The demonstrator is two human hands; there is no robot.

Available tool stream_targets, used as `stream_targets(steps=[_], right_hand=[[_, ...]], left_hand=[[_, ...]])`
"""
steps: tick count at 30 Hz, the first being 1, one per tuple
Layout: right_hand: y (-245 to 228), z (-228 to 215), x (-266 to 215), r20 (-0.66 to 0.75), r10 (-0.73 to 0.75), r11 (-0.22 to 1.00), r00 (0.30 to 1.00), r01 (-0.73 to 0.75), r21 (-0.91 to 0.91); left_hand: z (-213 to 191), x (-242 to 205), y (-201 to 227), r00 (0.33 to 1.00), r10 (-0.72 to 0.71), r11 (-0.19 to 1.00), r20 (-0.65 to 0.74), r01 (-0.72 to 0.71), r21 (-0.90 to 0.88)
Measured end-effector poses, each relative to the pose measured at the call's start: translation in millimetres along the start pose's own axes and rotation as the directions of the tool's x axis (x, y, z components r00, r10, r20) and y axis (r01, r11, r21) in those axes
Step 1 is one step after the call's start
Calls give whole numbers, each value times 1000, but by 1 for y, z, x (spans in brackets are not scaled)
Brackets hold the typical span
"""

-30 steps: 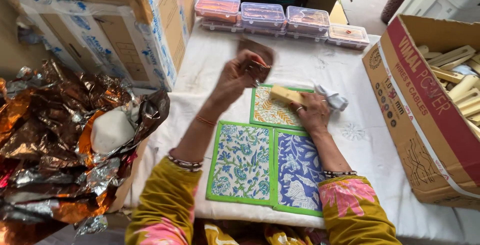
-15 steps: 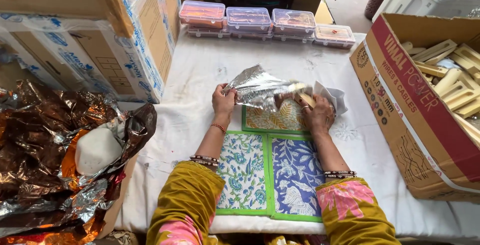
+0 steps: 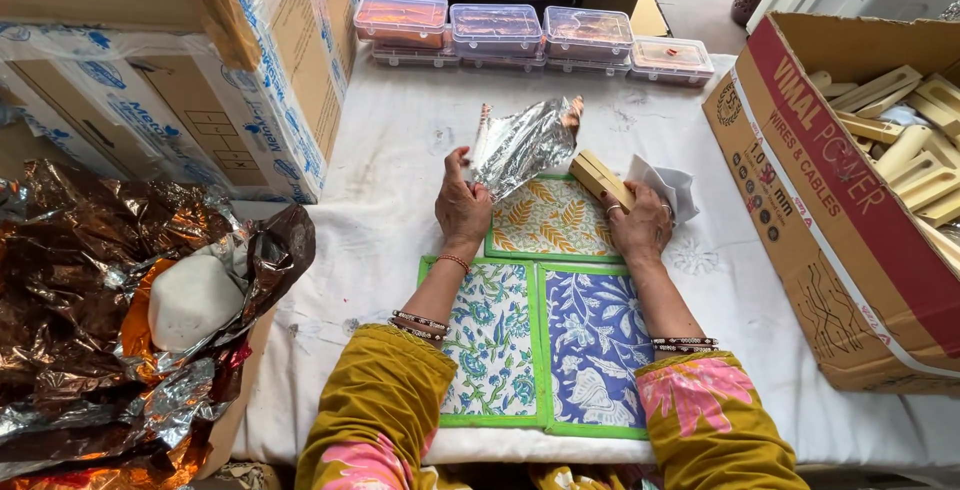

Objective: The person wraps a small wooden block in copper-colored foil and places it into a clear plastic container. They then pick up another wooden block, wipe it with a white cloth, and wrap it in foil as well.

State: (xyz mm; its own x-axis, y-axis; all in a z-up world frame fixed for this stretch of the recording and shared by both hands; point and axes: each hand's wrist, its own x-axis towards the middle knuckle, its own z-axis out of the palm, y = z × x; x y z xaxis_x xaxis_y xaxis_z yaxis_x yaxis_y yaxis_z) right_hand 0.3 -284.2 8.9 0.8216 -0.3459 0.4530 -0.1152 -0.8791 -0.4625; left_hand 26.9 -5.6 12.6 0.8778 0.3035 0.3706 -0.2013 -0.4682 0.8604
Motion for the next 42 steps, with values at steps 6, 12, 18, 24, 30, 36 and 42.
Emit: stream_targets(steps=[6, 12, 18, 24, 30, 36, 42], right_hand=[[4, 3, 1, 14, 15, 1000, 1000, -15, 9], [2, 2, 1, 23, 27, 1000, 999, -27, 7], [7, 5, 1, -12, 5, 999, 1000, -5, 40], [-12, -9, -1, -99, 160, 972, 982, -139, 191], [-14, 1, -2, -540, -260, 901, 800, 402, 162], [-42, 14, -23, -133, -565, 822, 814, 542, -173], [-2, 6, 1, 98, 41, 985, 994, -23, -173]], left_hand=[[-1, -11, 10, 960, 280, 921, 18, -274, 276], [12, -12, -6, 940, 124, 807, 319, -283, 519], [-13, -15, 18, 949, 208, 760, 237, -309, 572], [17, -10, -10, 812, 537, 671, 230, -576, 467], [4, -37, 46, 480, 677, 504, 558, -854, 124], [-1, -49, 54, 441, 592, 628, 675, -777, -42], [-9, -49, 70, 477, 437, 716, 763, -697, 26]])
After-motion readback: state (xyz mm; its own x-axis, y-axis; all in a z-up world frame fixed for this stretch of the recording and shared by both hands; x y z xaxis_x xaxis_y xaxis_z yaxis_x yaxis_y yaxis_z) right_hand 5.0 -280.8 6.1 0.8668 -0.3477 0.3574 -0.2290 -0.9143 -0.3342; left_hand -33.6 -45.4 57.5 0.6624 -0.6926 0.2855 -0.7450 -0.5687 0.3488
